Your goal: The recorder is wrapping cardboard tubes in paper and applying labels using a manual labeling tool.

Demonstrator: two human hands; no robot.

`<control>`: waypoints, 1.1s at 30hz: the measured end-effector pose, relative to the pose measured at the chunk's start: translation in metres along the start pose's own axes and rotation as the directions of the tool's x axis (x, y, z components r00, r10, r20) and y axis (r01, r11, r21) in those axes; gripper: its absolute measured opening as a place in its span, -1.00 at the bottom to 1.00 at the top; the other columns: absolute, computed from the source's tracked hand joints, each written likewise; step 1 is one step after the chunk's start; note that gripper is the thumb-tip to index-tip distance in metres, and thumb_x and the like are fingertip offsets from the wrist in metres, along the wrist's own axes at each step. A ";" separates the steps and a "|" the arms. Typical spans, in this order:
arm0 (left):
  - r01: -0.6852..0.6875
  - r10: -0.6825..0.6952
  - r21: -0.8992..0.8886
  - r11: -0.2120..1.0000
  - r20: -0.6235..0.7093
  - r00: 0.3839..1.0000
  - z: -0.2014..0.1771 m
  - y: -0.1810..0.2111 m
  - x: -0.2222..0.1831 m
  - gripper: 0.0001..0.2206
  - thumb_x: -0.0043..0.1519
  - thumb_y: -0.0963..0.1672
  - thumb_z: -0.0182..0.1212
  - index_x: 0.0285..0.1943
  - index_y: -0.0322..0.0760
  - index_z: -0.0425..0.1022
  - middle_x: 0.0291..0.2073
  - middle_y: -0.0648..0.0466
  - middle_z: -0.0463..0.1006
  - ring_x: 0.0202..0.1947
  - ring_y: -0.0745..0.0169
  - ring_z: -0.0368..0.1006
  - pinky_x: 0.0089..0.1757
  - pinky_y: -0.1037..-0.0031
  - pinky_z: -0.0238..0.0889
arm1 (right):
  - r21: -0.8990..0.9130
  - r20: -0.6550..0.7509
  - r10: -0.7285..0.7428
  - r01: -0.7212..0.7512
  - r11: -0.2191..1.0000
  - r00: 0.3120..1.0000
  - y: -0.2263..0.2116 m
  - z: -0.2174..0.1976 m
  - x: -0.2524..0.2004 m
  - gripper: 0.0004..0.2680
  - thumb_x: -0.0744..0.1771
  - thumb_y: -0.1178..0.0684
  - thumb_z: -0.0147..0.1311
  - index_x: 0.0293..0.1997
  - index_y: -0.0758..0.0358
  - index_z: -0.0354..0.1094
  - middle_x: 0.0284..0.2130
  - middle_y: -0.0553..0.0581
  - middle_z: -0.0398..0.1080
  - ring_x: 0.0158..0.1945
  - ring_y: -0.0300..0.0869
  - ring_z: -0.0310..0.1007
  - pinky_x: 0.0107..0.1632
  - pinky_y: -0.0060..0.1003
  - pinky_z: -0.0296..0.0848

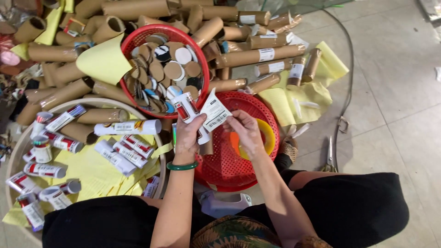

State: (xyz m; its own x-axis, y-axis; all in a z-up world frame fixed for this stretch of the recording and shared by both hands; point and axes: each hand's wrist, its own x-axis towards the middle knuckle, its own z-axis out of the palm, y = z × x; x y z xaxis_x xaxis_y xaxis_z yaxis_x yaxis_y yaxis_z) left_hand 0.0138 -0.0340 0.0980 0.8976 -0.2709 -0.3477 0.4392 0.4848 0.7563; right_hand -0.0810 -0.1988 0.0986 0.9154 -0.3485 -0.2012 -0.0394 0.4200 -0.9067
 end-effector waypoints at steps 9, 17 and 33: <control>0.038 -0.038 -0.019 0.999 0.026 0.999 -0.025 0.006 0.006 -0.60 0.09 -0.32 0.31 0.15 -0.39 0.48 -0.08 -0.05 0.63 -0.11 0.15 0.59 -0.08 0.37 0.49 | -0.239 0.019 0.058 -0.052 0.970 0.998 -0.014 0.004 0.004 -0.92 0.37 0.16 0.09 -0.12 0.33 0.43 -0.29 0.12 0.57 -0.26 -0.26 0.53 -0.14 -0.39 0.53; 0.082 -0.083 0.018 0.996 0.015 0.996 -0.028 0.016 0.004 -0.58 0.07 -0.32 0.32 0.15 -0.37 0.47 -0.08 -0.05 0.64 -0.11 0.13 0.60 -0.10 0.35 0.50 | -0.367 0.031 0.040 -0.026 0.930 0.999 -0.020 0.016 0.001 -0.90 0.34 0.17 0.11 -0.11 0.34 0.44 -0.26 0.11 0.56 -0.20 -0.27 0.55 -0.12 -0.40 0.54; -0.304 0.410 0.742 0.598 0.042 0.911 -0.017 0.032 -0.006 -0.46 0.14 -0.14 0.43 0.27 -0.35 0.28 -0.05 -0.14 0.60 -0.06 0.04 0.60 0.04 0.28 0.48 | -0.418 0.061 -0.025 0.048 0.907 0.998 0.008 0.014 0.007 -0.93 0.32 0.22 0.11 -0.16 0.38 0.42 -0.33 0.06 0.50 -0.25 -0.30 0.47 -0.11 -0.41 0.48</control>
State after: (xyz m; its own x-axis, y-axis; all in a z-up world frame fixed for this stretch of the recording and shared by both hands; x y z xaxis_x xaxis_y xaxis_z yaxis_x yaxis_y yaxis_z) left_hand 0.0229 -0.0023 0.1149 0.9964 -0.0830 0.0172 -0.0372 -0.2451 0.9688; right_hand -0.0688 -0.1861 0.0955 0.9389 -0.3071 -0.1553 -0.1588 0.0138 -0.9872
